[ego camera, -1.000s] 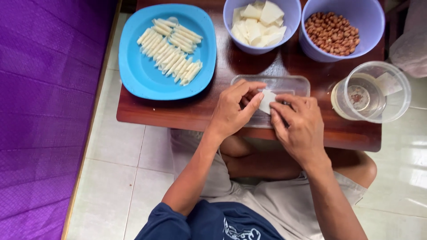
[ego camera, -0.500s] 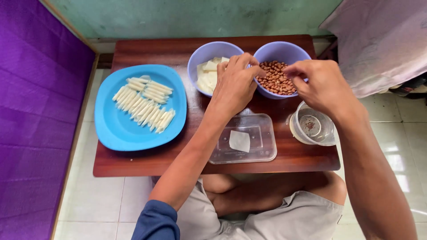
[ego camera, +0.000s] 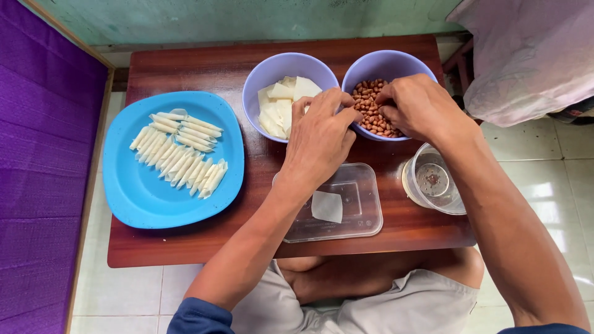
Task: The person is manually assembling nut rolls by placing peanuts onto small square wrappers and rolling them into thin tubes.
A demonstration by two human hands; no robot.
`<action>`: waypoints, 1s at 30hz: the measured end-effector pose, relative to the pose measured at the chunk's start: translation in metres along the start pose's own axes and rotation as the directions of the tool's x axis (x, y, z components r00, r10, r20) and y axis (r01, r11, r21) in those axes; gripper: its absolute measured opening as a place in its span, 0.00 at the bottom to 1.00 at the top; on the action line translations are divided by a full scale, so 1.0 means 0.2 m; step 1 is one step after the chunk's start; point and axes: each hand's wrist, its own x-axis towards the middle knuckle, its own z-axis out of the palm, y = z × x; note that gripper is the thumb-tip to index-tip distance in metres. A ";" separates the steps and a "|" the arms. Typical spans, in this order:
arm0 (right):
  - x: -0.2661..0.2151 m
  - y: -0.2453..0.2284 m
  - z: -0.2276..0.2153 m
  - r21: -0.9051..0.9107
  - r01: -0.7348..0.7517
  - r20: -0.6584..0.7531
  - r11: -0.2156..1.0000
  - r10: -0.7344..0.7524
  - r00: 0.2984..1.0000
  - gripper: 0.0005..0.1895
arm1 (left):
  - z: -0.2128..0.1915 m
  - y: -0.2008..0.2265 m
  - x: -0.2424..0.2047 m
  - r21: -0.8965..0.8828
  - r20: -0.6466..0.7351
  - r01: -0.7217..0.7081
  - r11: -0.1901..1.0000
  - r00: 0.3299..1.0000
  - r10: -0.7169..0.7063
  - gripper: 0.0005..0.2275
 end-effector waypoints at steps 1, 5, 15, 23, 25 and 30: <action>0.00 0.00 -0.01 0.001 0.001 0.000 1.000 -0.001 1.000 0.09 | 0.00 0.00 0.00 0.001 0.000 0.001 1.000 1.000 -0.001 0.08; -0.05 -0.04 -0.07 0.046 -0.009 -0.039 0.999 0.011 0.999 0.09 | 0.00 0.01 0.00 -0.002 -0.009 0.002 1.000 1.000 -0.002 0.08; -0.23 -0.19 -0.29 0.254 0.255 -0.345 0.933 -0.159 0.925 0.09 | -0.04 0.05 0.01 -0.037 -0.090 -0.010 0.999 0.996 0.007 0.07; -0.53 -0.38 -0.35 0.231 0.370 -0.474 0.900 -0.228 0.850 0.06 | -0.15 0.08 0.00 -0.130 -0.188 -0.069 0.989 0.981 0.044 0.11; -0.63 -0.46 -0.33 0.251 0.376 -0.468 0.892 -0.228 0.854 0.06 | -0.21 0.11 -0.05 -0.168 -0.228 -0.086 0.982 0.973 0.046 0.11; -0.81 -0.62 -0.10 0.475 0.388 -0.386 0.790 -0.209 0.898 0.10 | -0.34 0.18 -0.33 -0.414 -0.166 -0.132 0.901 0.984 0.068 0.16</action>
